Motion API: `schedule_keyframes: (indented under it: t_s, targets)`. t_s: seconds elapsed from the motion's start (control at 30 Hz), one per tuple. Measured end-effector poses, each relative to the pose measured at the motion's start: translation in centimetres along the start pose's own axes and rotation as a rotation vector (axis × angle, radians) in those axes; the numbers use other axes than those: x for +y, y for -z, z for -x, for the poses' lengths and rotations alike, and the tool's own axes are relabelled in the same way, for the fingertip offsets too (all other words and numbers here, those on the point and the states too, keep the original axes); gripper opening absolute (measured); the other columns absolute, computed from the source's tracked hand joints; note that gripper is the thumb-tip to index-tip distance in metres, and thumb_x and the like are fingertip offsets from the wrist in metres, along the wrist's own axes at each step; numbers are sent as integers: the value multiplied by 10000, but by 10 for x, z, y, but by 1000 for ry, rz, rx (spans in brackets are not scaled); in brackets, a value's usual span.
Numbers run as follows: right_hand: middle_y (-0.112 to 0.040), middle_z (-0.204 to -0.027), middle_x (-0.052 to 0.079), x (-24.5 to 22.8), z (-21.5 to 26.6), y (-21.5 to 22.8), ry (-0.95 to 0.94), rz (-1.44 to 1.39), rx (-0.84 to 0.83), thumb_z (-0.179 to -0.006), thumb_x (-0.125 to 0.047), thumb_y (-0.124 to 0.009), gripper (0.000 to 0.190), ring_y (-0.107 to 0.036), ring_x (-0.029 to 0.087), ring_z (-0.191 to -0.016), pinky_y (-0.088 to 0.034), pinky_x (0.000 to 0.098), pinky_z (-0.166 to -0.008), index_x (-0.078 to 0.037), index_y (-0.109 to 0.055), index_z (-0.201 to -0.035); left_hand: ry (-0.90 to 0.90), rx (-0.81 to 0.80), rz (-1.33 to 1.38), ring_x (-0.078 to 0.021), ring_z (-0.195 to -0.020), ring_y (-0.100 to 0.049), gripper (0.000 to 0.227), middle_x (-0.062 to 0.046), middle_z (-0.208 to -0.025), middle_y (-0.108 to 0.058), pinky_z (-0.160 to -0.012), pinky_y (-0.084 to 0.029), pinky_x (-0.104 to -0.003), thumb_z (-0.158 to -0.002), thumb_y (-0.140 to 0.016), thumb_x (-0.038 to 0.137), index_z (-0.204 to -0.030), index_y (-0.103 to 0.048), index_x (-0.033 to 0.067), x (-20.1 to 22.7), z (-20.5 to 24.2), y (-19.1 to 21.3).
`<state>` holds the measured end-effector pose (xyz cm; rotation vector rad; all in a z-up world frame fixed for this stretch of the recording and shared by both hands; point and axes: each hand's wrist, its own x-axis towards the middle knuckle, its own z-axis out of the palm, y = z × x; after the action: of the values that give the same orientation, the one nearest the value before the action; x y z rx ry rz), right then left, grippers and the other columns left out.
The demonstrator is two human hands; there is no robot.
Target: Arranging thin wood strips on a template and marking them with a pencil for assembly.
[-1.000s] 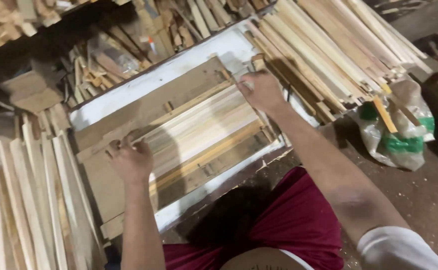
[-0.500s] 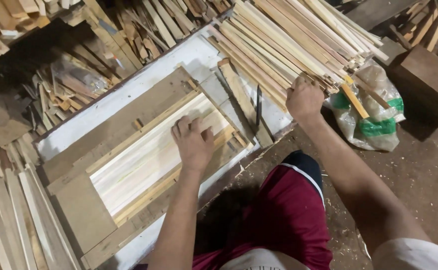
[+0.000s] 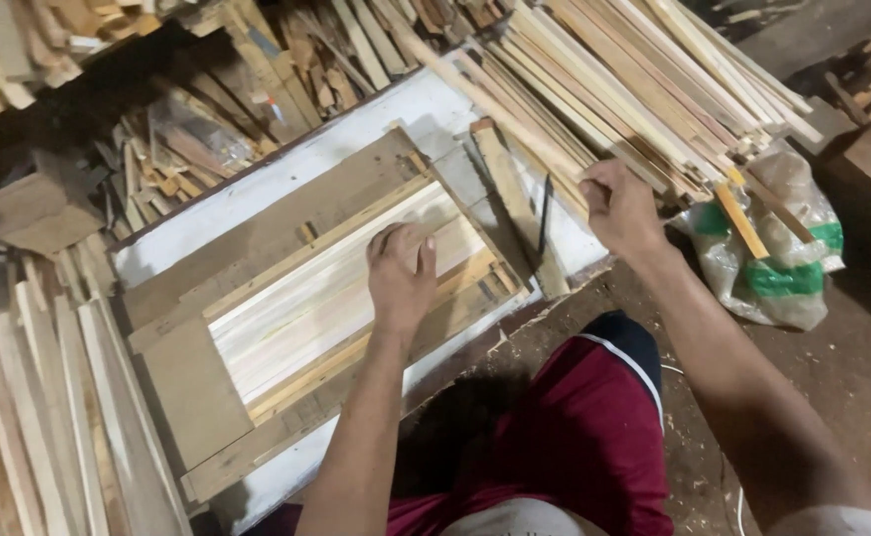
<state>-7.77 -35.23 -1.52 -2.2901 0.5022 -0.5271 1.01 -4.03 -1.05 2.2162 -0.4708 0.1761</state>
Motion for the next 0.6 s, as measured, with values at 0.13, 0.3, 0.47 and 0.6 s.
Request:
schedule_keyframes:
  t_s: [0.13,0.3,0.47,0.6]
  targets:
    - [-752,-878,110,-71,30,-33,131,-298,-62,-985,-117,-716,153,-738,247,-911,-570,375,-864,-100,-717,-1137,38,19,211,-435,-1260,-586,490,-249,-1276,-650,-1113,-433,-515,-957,-701,345,-1323,-657,24,47,2,19]
    - [-705,-723,143,-159,69,-64,287,-496,-265,-897,-34,-696,54,-605,134,-689,-555,324,-653,-23,-728,-940,251,33,689,-167,-534,-708,249,-88,-772,-718,-601,-633,-298,-988,-663,223,-1210,-709,120,67,-3,58]
    - [-758,-963,-25,-201,32,-84,775,-59,120,-907,-168,-801,173,-695,200,-947,-532,326,-842,-204,-805,-1077,1,-11,-190,-342,-812,-741,183,-99,-836,-728,-742,-580,-474,-918,-718,296,-1063,-737,187,-10,-7,141]
    - [-729,-1168,-40,-213,21,-142,967,235,-3,-961,-349,-697,269,-594,239,-1194,-416,436,-1040,-242,-754,-1201,-66,-134,-543,-290,-821,-756,168,-31,-869,-738,-736,-606,-430,-948,-722,362,-1021,-779,221,-54,11,184]
